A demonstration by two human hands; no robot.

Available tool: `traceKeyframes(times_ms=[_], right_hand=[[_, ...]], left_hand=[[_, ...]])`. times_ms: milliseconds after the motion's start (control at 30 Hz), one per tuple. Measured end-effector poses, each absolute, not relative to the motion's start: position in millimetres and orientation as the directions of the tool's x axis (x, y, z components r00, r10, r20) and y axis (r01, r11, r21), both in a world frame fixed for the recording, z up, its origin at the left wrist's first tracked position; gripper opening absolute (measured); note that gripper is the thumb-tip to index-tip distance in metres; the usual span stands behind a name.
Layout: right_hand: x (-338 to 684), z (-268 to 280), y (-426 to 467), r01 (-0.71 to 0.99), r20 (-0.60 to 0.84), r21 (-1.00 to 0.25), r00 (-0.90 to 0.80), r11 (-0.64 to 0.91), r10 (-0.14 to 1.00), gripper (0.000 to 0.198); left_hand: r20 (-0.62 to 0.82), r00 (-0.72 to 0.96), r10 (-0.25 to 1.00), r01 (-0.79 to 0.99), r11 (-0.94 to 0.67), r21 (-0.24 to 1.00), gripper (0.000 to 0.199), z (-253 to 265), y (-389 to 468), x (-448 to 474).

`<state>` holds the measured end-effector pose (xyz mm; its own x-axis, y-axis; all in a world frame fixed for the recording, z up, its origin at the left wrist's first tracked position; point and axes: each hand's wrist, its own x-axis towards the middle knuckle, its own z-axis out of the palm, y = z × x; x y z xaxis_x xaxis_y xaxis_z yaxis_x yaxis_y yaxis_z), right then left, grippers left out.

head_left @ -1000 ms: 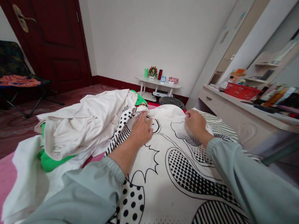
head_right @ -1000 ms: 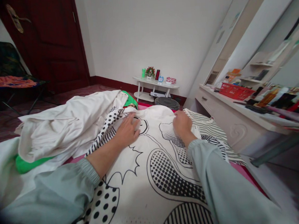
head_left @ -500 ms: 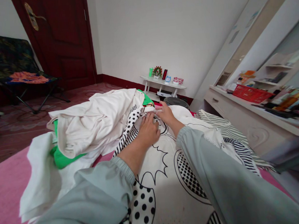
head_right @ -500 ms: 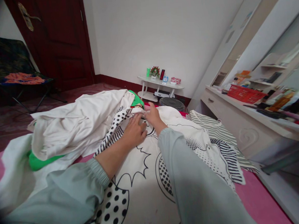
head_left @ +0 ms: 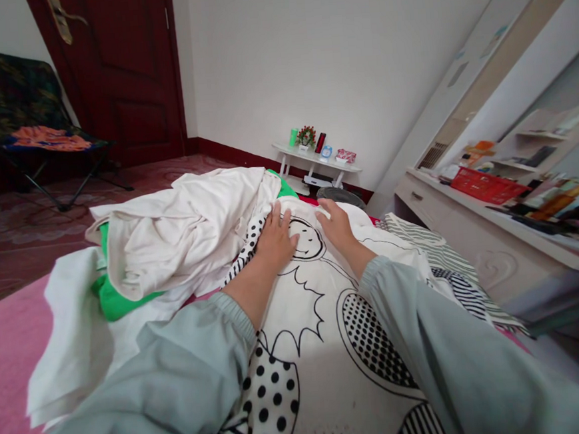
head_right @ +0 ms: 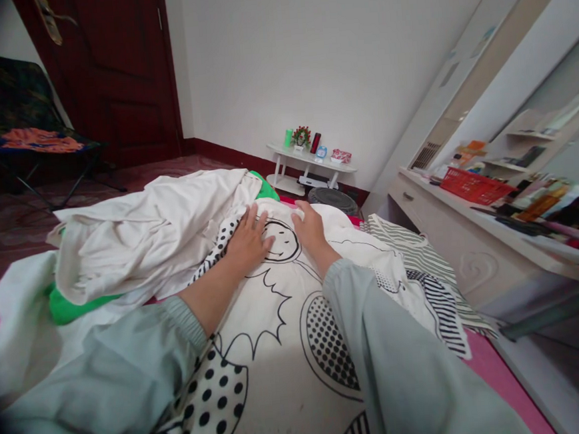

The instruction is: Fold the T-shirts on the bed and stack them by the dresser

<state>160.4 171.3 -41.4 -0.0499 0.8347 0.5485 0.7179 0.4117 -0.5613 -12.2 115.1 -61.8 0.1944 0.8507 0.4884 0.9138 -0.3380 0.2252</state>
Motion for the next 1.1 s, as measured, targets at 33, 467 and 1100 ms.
traceKeyframes(times_ms=[33,467,1100], right_hand=[[172.7,-44.6,166.7,0.809,0.511,-0.470,-0.077,0.353,0.856,0.045],[252.5,-65.5,145.9,0.982,0.204,-0.025,0.189,-0.188,0.961,0.069],[215.9,-64.0,-26.9,0.995,0.040,-0.002,-0.102,0.102,0.994,0.063]], left_hand=[[0.469,0.178,0.865,0.920,-0.315,0.232,0.067,-62.6,116.2,-13.0],[0.370,0.116,0.922,0.952,-0.210,0.224,0.068,-63.9,116.7,-10.9],[0.411,0.129,0.903,0.922,-0.262,0.286,0.066,-70.3,117.7,-13.0]])
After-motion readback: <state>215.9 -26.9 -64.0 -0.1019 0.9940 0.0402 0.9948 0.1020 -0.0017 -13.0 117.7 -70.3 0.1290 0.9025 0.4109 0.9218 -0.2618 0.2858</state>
